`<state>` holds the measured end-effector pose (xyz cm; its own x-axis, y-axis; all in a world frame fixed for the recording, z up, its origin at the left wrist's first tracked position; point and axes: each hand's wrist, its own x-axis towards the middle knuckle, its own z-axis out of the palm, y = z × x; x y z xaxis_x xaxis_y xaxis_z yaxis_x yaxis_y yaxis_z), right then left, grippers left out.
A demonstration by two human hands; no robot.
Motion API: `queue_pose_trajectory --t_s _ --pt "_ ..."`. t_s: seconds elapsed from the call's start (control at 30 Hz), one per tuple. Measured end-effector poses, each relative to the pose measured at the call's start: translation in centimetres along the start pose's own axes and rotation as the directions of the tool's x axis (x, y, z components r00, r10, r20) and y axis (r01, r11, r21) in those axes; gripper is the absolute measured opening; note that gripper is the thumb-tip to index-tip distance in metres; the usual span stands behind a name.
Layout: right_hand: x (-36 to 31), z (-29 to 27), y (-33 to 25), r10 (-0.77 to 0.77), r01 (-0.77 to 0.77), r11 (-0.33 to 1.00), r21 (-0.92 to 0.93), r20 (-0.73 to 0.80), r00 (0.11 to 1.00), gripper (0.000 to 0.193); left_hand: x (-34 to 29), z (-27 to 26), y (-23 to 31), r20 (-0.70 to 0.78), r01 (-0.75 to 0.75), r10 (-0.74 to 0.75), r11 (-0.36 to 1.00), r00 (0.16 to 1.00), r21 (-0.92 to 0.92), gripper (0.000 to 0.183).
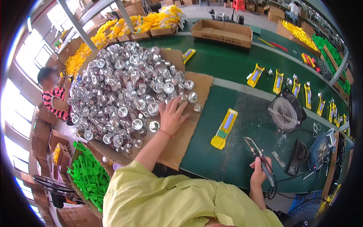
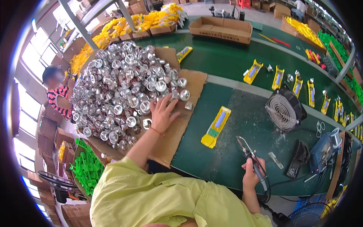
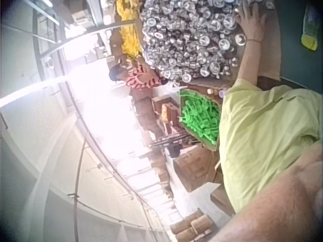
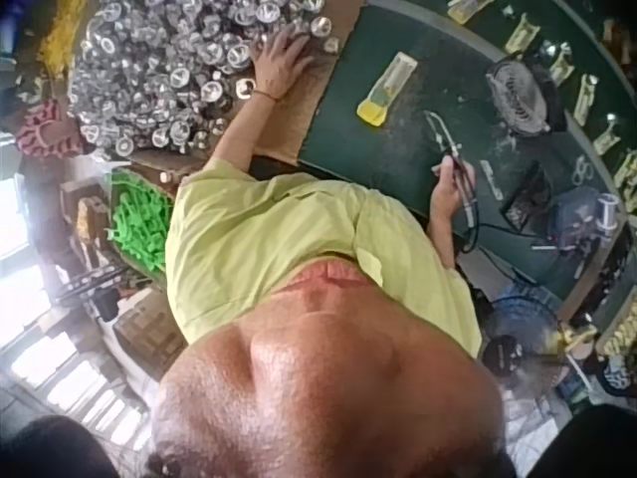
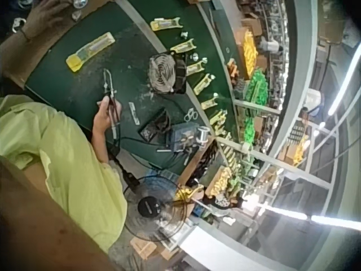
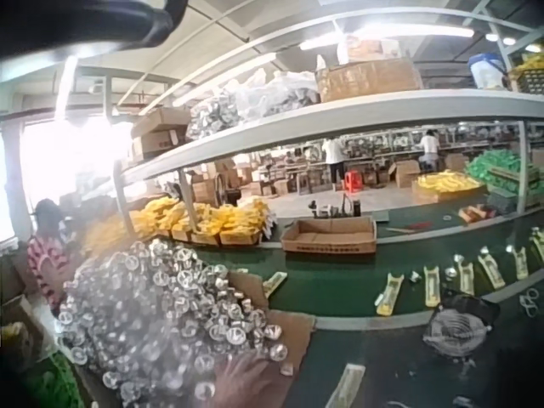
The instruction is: The person solders wires onto a circuit board using a soldering iron and solder wire, then assembles small lighting components into an LED housing with tweezers.
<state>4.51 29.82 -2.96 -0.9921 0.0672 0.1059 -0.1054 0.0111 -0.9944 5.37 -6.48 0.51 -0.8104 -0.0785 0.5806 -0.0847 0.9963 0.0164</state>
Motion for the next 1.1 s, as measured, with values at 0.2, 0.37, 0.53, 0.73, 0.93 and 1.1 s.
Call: queue_pose_trajectory --t_s 0.2,0.37,0.53,0.73,0.93,1.1 --pt "-0.5 -0.4 0.2 0.023 -0.023 0.999 0.025 -0.004 1.0 0.015 0.5 0.9 0.0 0.01 -0.11 0.109 0.993 0.994 0.053 0.016" --pt "-0.5 -1.1 0.3 -0.002 0.003 1.0 -0.011 0.007 1.0 0.017 0.9 0.6 0.9 -0.002 -0.049 0.049 0.994 0.999 -0.096 0.024" --pt "0.0 -0.9 -0.2 0.003 -0.002 1.0 0.013 -0.015 1.0 0.018 2.5 0.5 1.1 -0.05 0.028 -0.031 0.998 0.998 -0.053 0.029" --pt "0.1 -0.3 -0.1 0.022 -0.022 0.999 0.026 0.013 1.0 0.018 7.2 3.2 4.4 0.132 -0.135 0.13 0.99 0.983 0.035 0.036" --pt "-0.6 -1.1 0.1 0.037 -0.038 0.998 0.04 0.017 0.999 0.015 9.8 8.5 10.0 0.567 -0.375 0.185 0.896 0.803 0.238 0.015" --pt "-0.9 -1.7 0.5 0.026 -0.026 0.998 0.055 0.005 1.0 0.016 8.5 9.3 8.9 0.301 -0.083 0.097 0.995 0.949 -0.058 0.012"
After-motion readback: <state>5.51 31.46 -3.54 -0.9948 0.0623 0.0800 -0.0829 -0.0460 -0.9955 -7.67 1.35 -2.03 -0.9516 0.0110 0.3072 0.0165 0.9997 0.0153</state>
